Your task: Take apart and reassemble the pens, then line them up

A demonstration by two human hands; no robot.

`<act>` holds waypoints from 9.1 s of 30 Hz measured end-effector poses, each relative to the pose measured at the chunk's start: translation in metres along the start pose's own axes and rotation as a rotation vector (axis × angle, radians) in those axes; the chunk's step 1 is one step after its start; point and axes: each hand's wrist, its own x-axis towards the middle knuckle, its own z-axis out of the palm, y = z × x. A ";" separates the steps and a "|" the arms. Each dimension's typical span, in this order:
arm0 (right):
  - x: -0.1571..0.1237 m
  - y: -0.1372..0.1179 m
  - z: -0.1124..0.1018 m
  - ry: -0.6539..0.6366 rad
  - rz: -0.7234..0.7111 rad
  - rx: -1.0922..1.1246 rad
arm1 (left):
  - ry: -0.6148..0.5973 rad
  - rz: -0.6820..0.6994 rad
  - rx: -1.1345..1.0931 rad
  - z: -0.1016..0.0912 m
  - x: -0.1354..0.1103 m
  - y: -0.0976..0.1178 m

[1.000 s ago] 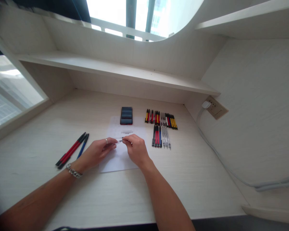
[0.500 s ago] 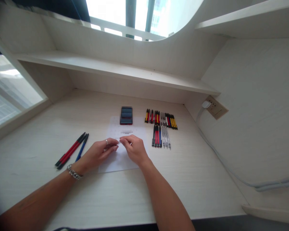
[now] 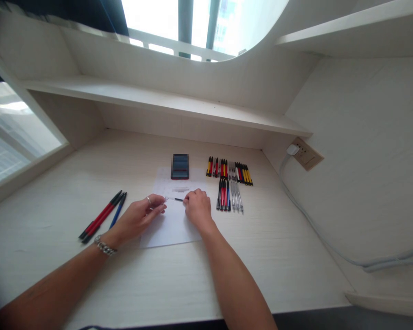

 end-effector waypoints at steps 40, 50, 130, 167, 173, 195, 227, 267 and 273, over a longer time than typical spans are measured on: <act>-0.018 -0.020 -0.025 -0.061 -0.034 0.680 | -0.007 0.064 0.143 0.000 0.001 -0.005; 0.006 0.006 -0.007 0.072 0.061 0.312 | 0.063 -0.040 0.124 -0.004 0.003 -0.003; 0.035 0.015 -0.005 0.055 -0.076 0.038 | 0.059 -0.053 0.202 -0.008 0.003 -0.007; -0.024 0.011 -0.046 0.089 -0.196 0.262 | 0.008 0.022 0.238 -0.004 0.002 -0.006; -0.027 0.000 -0.033 0.034 -0.286 0.413 | -0.052 0.062 0.205 -0.002 0.002 -0.005; -0.025 0.002 -0.035 -0.118 -0.030 0.599 | -0.089 -0.005 0.089 -0.006 0.001 -0.001; -0.026 0.001 -0.034 -0.222 -0.111 0.339 | -0.062 0.007 0.131 -0.008 0.001 -0.001; -0.011 0.013 -0.064 -0.036 0.415 1.810 | -0.026 -0.071 0.156 -0.012 0.002 -0.008; -0.011 0.018 -0.063 -0.014 0.416 1.781 | 0.004 -0.084 0.221 -0.015 0.004 -0.018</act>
